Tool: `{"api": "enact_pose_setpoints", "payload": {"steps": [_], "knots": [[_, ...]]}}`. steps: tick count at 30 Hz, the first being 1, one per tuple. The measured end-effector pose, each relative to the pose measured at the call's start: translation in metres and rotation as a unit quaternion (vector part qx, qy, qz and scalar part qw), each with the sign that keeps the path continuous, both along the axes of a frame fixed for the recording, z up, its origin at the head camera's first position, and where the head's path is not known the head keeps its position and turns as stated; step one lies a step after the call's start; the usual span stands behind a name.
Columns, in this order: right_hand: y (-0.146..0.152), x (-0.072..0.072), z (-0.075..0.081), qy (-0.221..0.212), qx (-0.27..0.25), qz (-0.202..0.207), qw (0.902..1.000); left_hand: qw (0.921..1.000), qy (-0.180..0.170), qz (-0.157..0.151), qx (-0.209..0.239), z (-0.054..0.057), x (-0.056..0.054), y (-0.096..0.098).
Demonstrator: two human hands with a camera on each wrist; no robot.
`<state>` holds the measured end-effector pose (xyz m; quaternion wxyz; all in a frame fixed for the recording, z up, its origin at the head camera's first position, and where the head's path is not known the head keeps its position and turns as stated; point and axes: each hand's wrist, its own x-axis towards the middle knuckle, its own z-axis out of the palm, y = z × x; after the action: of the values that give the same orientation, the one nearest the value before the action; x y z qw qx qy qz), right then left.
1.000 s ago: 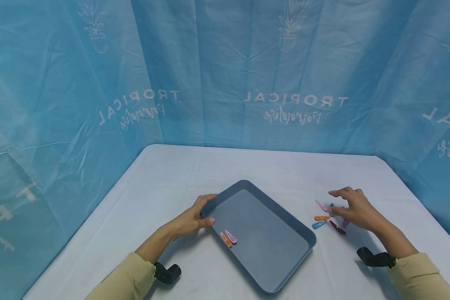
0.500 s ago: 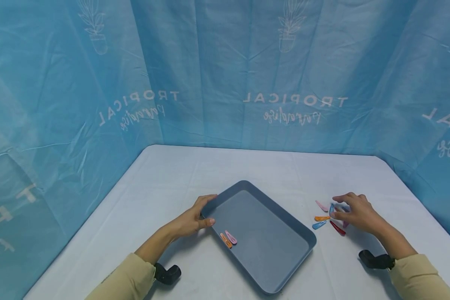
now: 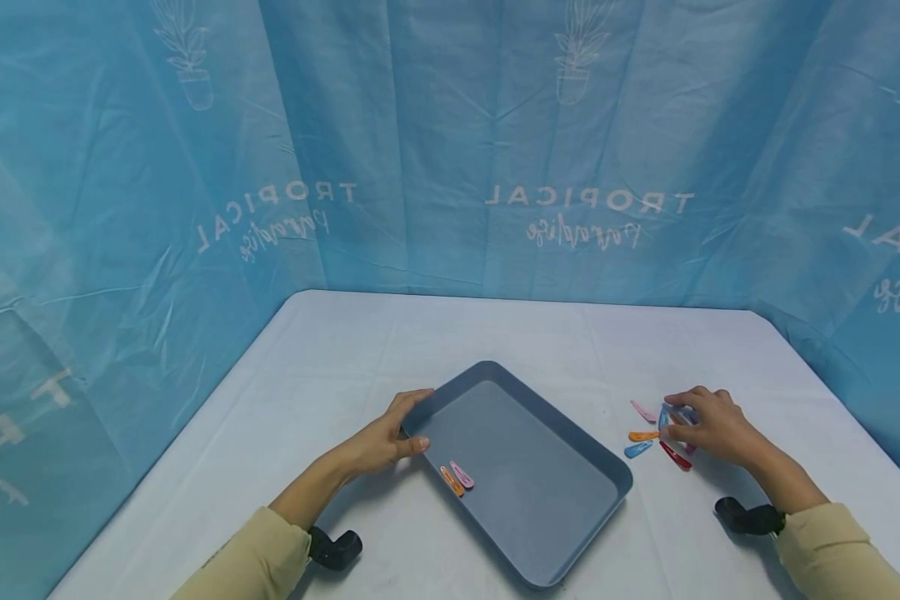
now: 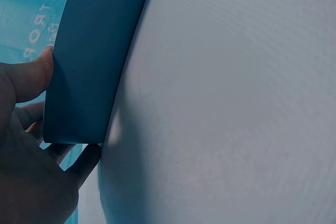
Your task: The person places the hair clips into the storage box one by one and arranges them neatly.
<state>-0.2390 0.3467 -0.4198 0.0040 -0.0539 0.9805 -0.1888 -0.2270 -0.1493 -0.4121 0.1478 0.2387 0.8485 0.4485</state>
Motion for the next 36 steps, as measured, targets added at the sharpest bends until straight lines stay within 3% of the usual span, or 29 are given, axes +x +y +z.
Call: {"api": "enact_pose_setpoints", "payload": {"steps": [36], "knots": [[-0.0012, -0.001, -0.0022, 0.015, 0.011, 0.017, 0.9997, 1.0, -0.002, -0.004, 0.003, 0.0003, 0.0005, -0.0001]]}}
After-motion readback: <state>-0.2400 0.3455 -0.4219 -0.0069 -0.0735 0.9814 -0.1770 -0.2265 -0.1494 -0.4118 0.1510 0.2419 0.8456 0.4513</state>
